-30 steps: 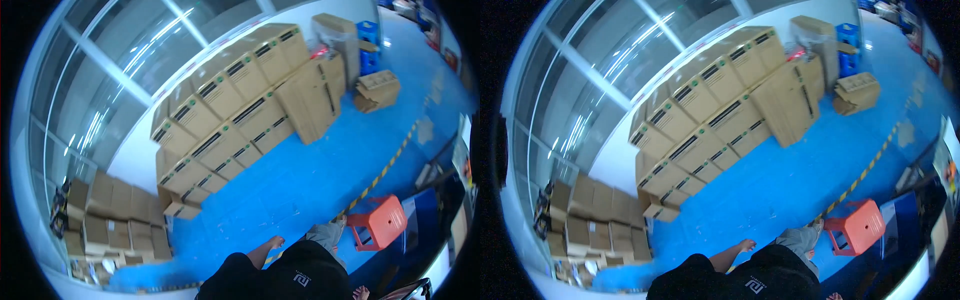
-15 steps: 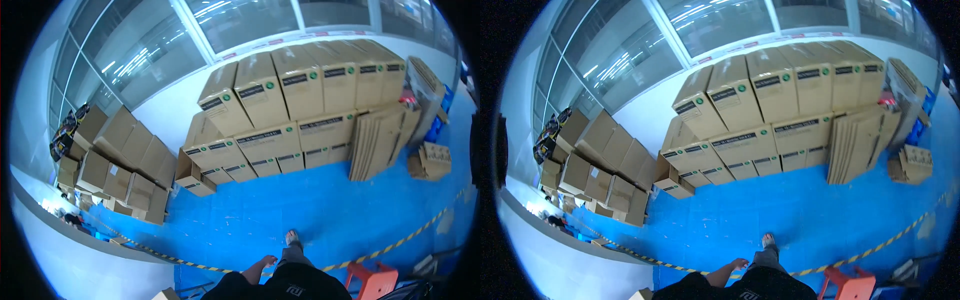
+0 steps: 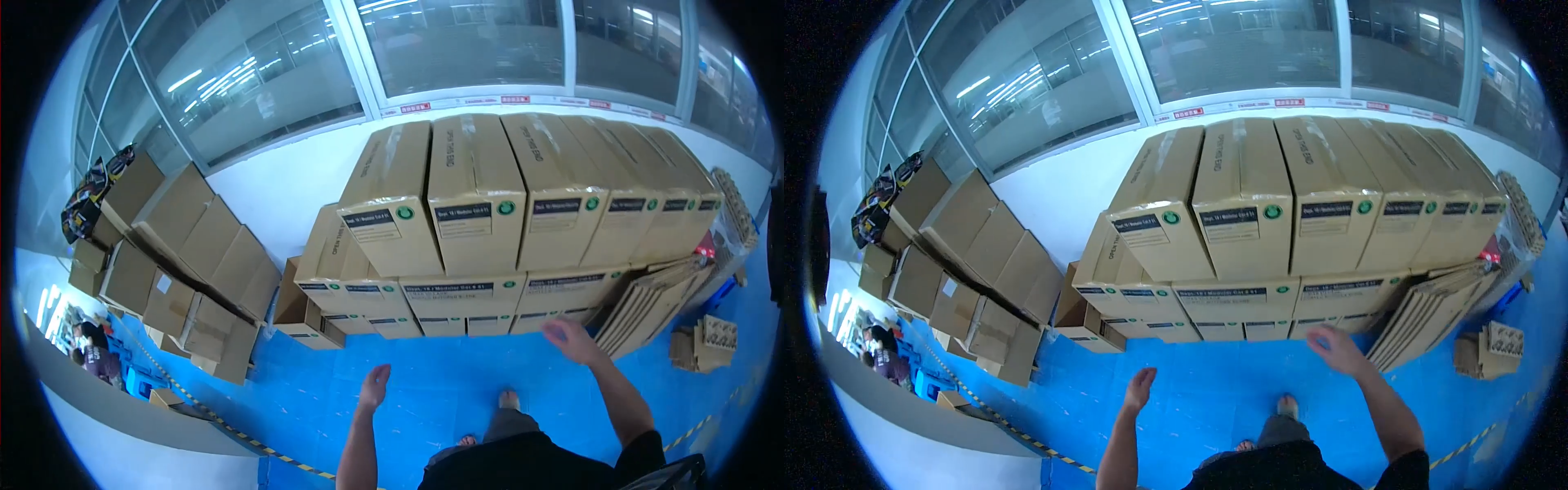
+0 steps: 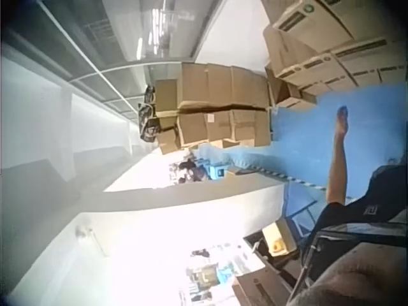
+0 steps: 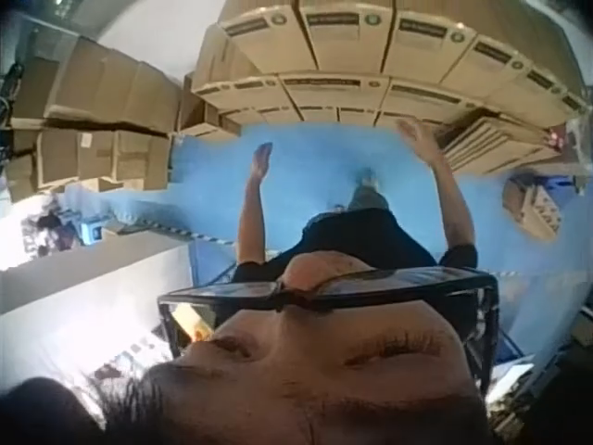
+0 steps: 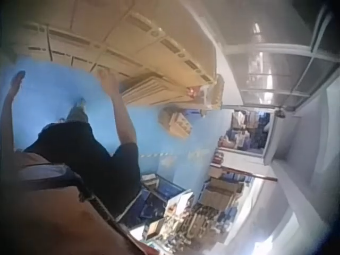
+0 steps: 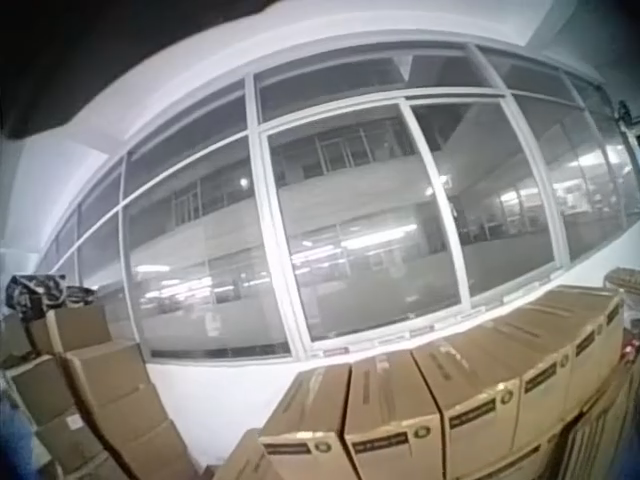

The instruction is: Assembling cardboard boxes and sealing them with packing tape.

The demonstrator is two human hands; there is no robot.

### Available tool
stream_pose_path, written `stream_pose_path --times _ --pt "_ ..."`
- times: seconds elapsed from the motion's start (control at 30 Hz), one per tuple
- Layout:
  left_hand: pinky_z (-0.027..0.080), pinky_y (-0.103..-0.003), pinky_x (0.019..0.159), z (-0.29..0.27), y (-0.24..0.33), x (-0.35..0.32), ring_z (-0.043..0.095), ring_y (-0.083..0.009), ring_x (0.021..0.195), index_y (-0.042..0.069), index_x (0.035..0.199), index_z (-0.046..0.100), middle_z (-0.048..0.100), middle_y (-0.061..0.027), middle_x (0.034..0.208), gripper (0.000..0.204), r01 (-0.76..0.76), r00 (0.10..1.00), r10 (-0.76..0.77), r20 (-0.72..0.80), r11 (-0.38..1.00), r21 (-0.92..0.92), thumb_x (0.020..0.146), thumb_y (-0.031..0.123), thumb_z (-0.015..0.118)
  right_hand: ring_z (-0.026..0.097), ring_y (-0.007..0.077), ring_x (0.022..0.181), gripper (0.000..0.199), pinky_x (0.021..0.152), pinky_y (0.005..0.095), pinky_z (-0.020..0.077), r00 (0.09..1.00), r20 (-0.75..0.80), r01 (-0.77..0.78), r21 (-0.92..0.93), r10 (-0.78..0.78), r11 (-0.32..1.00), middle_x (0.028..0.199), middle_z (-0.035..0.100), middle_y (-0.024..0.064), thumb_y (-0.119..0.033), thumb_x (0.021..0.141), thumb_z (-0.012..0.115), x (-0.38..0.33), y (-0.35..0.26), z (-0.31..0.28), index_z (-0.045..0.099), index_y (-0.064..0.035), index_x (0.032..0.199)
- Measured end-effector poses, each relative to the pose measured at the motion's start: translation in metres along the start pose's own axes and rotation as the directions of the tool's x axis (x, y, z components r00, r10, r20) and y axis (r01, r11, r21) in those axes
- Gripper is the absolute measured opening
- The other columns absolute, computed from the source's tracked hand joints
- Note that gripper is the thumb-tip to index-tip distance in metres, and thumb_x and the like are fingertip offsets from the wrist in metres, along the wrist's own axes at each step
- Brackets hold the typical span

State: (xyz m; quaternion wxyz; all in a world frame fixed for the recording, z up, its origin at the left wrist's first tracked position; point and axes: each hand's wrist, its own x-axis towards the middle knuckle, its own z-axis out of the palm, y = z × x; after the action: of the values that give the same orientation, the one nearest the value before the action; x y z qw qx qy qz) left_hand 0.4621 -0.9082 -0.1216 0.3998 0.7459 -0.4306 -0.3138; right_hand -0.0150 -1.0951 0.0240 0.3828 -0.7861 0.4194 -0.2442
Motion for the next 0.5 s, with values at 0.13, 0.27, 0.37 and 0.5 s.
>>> stream_pose_path --times 0.13,0.27,0.37,0.5 --pt "0.05 -0.033 0.085 -0.041 0.103 0.063 0.062 -0.018 0.1 0.001 0.122 0.061 0.066 -0.0125 0.113 0.033 -0.187 0.963 0.195 -0.185 0.98 0.062 0.1 0.025 0.055 0.066 0.019 0.099 0.028 0.081 0.0316 0.0526 0.96 0.128 0.261 -0.069 -0.251 0.963 0.107 0.066 0.0119 -0.016 0.092 0.066 0.184 -0.083 -0.031 0.061 -0.0029 0.116" --pt "0.049 -0.035 0.09 -0.056 0.179 0.137 0.061 -0.0233 0.106 0.0 0.125 0.057 0.062 -0.0149 0.12 0.035 -0.231 0.935 0.249 -0.251 0.968 0.098 0.101 0.025 0.053 0.063 0.0305 0.102 0.029 0.088 0.0396 0.0499 0.886 0.144 0.459 -0.153 -0.44 0.875 0.109 0.066 0.0146 -0.026 0.093 0.063 0.348 -0.11 -0.071 0.062 -0.0036 0.112" --pt "0.044 -0.039 0.098 -0.059 0.207 0.193 0.055 -0.0279 0.118 0.003 0.137 0.047 0.054 -0.0192 0.131 0.045 -0.207 0.895 0.278 -0.35 0.952 0.226 0.102 0.03 0.051 0.062 0.0323 0.103 0.033 0.088 0.0403 0.0495 0.878 0.136 0.478 -0.197 -0.459 0.856 0.11 0.065 0.0168 -0.029 0.093 0.062 0.473 -0.095 -0.076 0.061 -0.0027 0.112" --pt "0.037 -0.042 0.107 -0.064 0.232 0.286 0.044 -0.0331 0.131 0.006 0.148 0.031 0.039 -0.0236 0.145 0.06 -0.108 0.795 0.182 -0.579 0.981 0.16 0.101 0.038 0.051 0.061 0.0336 0.108 0.038 0.092 0.0419 0.048 0.91 0.148 0.412 -0.224 -0.387 0.883 0.113 0.064 0.0194 -0.034 0.092 0.062 0.604 -0.096 -0.068 0.061 -0.0019 0.112"
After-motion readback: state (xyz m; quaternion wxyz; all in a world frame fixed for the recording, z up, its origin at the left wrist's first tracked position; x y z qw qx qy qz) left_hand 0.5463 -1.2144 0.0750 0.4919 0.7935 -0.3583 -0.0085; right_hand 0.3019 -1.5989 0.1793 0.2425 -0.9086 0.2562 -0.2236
